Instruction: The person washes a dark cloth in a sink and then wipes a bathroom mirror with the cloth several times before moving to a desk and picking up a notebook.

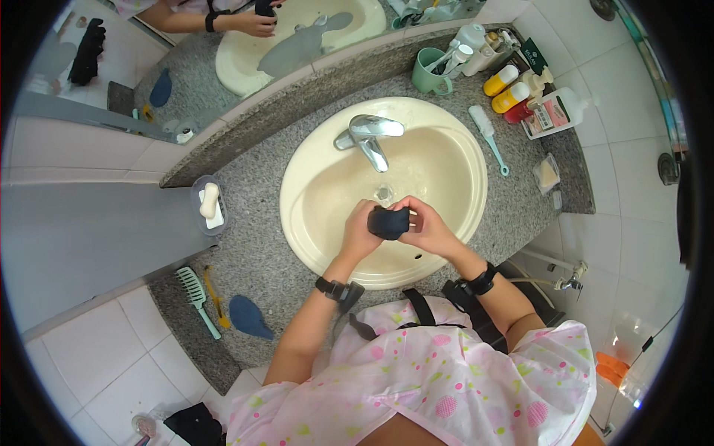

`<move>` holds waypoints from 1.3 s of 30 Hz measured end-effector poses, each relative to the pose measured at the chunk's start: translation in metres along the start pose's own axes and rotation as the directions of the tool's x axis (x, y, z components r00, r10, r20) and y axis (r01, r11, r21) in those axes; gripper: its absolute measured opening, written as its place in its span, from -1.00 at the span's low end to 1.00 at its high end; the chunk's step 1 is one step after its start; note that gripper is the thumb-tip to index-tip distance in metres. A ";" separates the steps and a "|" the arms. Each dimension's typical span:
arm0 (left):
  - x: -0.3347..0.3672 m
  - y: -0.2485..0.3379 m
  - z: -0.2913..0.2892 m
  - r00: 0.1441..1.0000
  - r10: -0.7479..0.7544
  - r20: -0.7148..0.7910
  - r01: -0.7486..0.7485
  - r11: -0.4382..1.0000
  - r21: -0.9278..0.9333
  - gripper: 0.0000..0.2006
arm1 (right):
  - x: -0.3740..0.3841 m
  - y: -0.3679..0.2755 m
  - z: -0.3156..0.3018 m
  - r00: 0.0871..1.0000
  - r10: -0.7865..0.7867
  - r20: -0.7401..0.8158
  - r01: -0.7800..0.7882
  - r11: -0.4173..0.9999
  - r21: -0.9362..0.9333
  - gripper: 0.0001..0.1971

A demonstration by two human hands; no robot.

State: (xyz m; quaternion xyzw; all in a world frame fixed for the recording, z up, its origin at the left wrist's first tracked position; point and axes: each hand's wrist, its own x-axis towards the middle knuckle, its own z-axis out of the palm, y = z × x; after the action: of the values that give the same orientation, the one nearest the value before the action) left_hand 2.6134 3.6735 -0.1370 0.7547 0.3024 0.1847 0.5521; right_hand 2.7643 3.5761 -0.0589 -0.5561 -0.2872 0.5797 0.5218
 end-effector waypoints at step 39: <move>-0.031 0.013 -0.006 0.934 -0.144 0.327 0.045 0.955 0.294 -0.81 | -0.002 0.074 0.010 0.901 -0.346 0.262 0.303 0.068 -0.951 -0.76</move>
State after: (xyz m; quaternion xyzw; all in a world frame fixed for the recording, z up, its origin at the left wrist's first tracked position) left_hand 2.5898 3.6542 -0.1216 0.8306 0.2605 -0.0221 0.4917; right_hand 2.7330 3.5555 -0.1236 -0.6889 -0.6988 0.1130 0.1561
